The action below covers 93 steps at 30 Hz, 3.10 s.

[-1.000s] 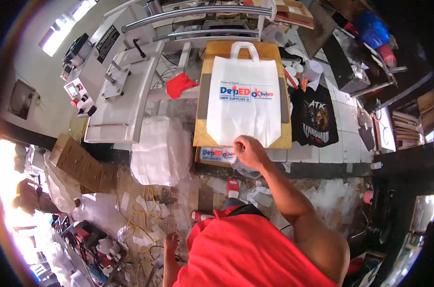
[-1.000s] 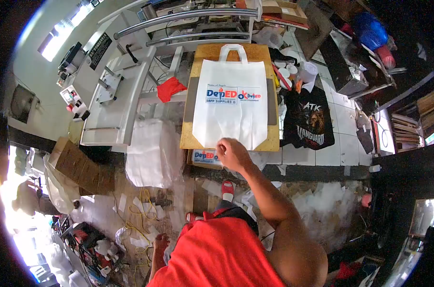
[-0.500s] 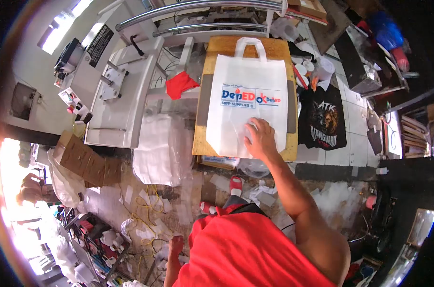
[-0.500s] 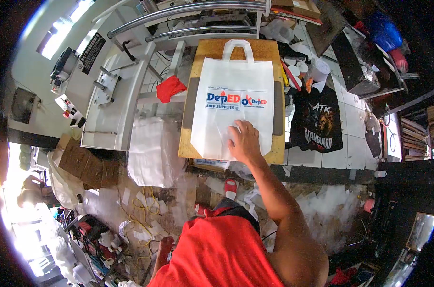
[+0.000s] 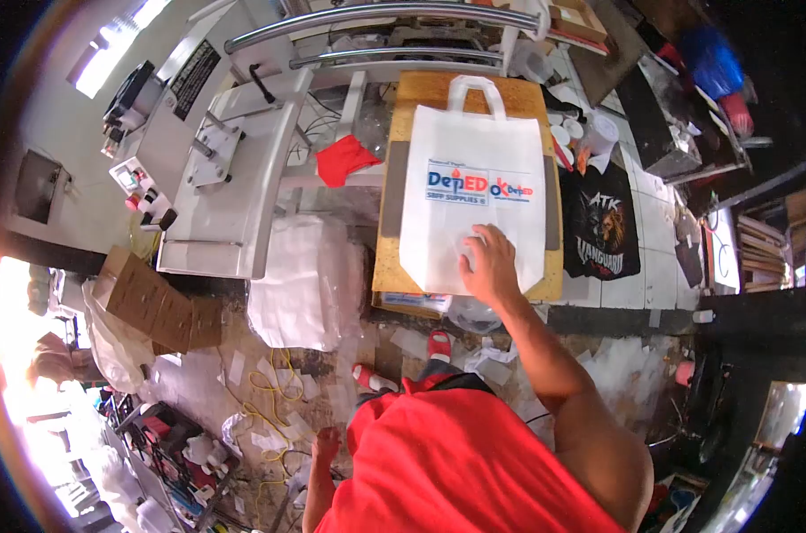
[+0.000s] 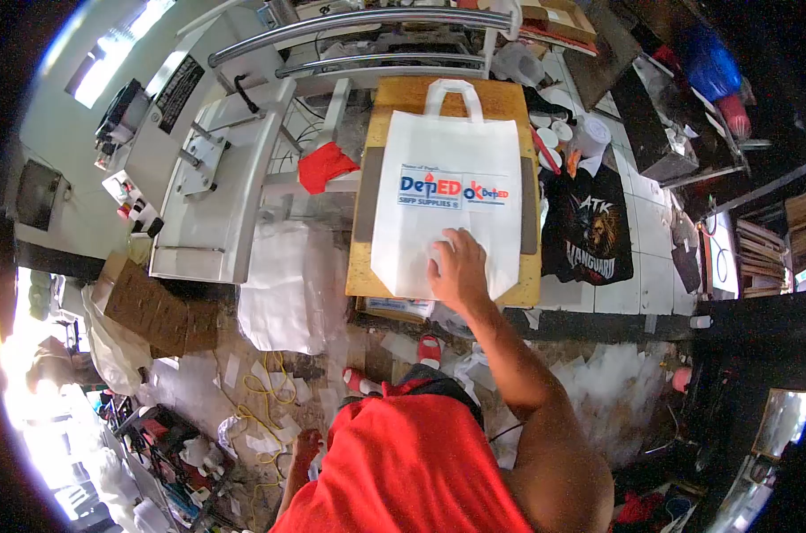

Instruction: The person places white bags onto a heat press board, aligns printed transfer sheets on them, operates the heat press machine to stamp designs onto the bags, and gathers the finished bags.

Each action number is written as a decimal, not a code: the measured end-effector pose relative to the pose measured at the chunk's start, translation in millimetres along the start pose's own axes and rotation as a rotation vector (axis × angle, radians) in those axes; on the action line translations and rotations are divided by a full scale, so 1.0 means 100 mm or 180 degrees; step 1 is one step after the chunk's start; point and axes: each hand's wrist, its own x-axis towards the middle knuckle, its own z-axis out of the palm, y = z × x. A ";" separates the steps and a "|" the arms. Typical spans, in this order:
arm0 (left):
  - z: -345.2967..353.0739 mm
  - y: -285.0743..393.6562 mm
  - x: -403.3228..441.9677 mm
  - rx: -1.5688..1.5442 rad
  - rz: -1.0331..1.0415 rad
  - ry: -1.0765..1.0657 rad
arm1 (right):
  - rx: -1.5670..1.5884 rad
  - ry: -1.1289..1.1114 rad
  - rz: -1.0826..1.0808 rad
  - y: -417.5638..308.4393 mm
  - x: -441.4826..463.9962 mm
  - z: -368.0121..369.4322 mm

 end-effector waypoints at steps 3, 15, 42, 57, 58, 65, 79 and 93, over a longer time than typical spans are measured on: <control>-0.08 -0.11 0.14 -0.0322 0.0138 0.0048 | 0.1002 0.0207 -0.0316 -0.62 0.00 0.12; -1.04 -1.40 0.97 -0.0308 0.0190 0.0283 | 0.1363 -0.1869 0.0963 -2.13 -0.38 3.08; -2.47 -0.47 2.25 -0.0613 0.0754 -0.0331 | 0.1071 -0.0819 0.3444 -2.54 -0.52 4.02; -1.87 3.30 0.02 -0.1673 0.1958 -0.0359 | 0.3316 -0.1183 0.2303 -2.14 -0.47 0.29; -1.88 3.53 -0.21 -0.1972 0.2469 -0.0558 | 0.2822 -0.1157 0.1914 -2.02 -0.43 0.08; -1.34 5.63 -0.64 -0.0062 0.4593 0.0668 | 0.2098 0.0195 0.1913 -1.06 0.80 -1.46; 1.12 6.11 0.86 0.2161 0.3564 0.1071 | -0.0176 0.0253 0.1241 1.23 0.39 -0.47; 1.21 5.85 0.64 0.1419 0.3385 0.1201 | -0.1084 0.0695 0.1417 0.87 0.01 -0.28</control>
